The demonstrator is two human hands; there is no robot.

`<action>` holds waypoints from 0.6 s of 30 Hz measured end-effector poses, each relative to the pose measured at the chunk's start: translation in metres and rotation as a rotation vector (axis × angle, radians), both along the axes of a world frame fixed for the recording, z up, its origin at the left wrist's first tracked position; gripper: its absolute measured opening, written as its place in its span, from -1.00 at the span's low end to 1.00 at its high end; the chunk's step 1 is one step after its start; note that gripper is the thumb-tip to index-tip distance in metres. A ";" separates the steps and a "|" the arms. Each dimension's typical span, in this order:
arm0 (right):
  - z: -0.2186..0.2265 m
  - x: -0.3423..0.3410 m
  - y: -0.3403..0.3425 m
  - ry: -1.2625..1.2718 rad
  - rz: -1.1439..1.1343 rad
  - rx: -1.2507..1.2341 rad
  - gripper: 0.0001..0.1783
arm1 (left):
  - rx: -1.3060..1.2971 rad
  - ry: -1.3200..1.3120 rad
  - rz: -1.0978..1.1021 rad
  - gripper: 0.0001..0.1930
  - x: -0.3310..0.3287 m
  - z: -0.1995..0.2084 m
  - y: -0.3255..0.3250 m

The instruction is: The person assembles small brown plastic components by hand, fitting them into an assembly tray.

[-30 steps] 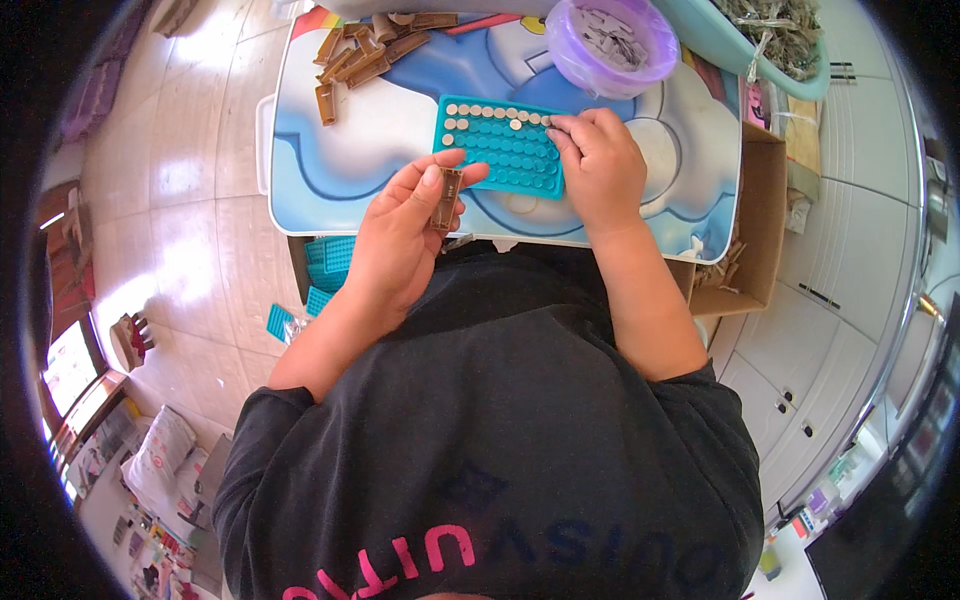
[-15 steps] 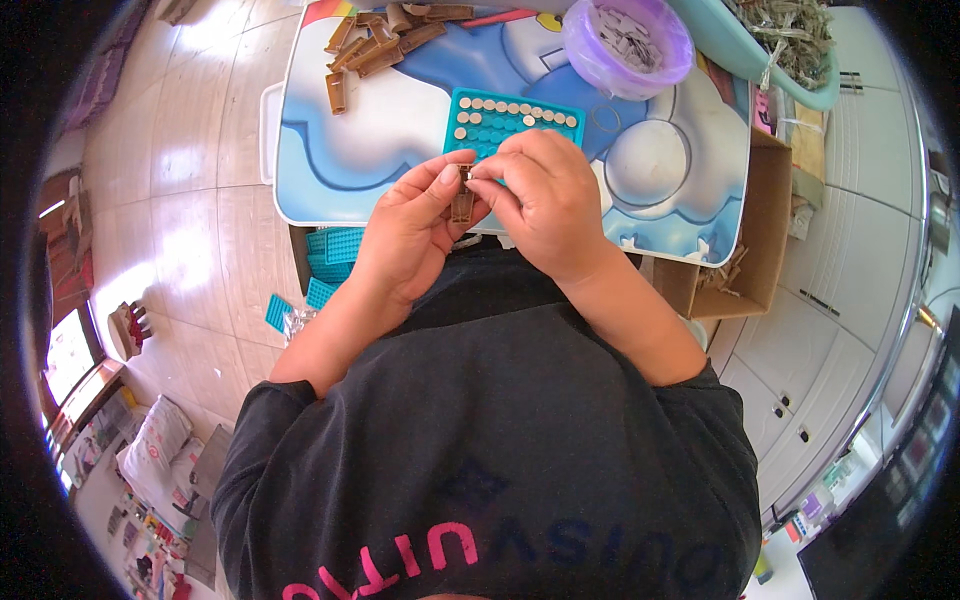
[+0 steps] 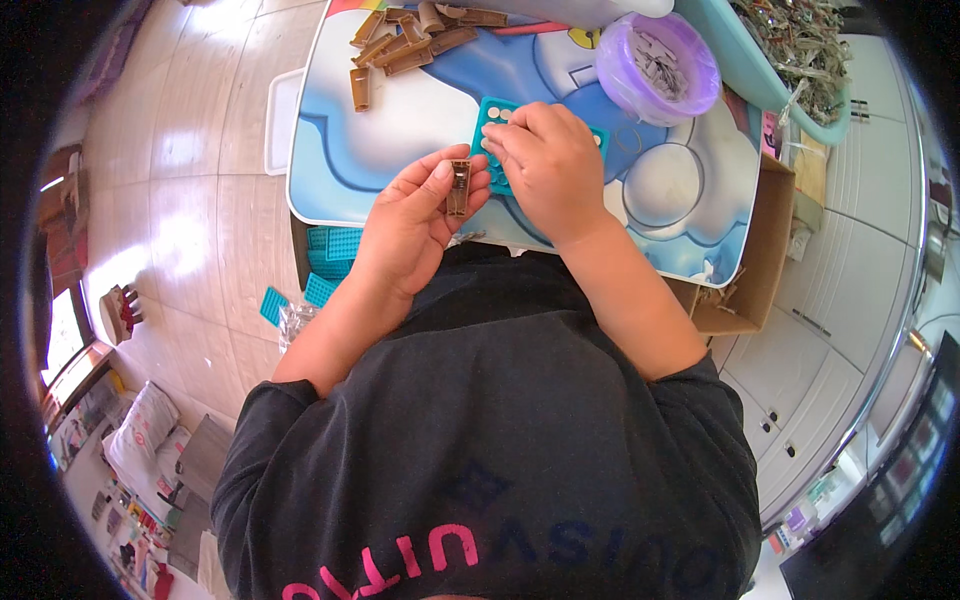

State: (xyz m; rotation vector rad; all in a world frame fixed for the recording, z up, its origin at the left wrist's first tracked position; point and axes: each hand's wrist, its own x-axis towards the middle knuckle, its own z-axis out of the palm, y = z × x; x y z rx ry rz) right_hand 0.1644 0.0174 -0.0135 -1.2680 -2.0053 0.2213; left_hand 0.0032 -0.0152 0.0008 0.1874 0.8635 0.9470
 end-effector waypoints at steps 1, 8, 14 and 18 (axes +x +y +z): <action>-0.002 -0.001 0.003 -0.054 0.013 0.007 -0.87 | -0.001 -0.001 0.003 -0.72 -0.001 0.000 0.001; 0.000 -0.004 0.000 0.030 0.026 -0.076 -0.86 | -0.006 -0.014 0.029 -0.71 -0.005 -0.002 0.005; 0.020 -0.011 -0.005 0.206 -0.016 -0.122 -0.83 | -0.017 -0.016 0.041 -0.72 -0.007 -0.007 0.006; 0.017 -0.017 -0.006 0.162 0.059 -0.069 -0.83 | -0.014 -0.031 0.031 -0.73 -0.007 -0.010 0.006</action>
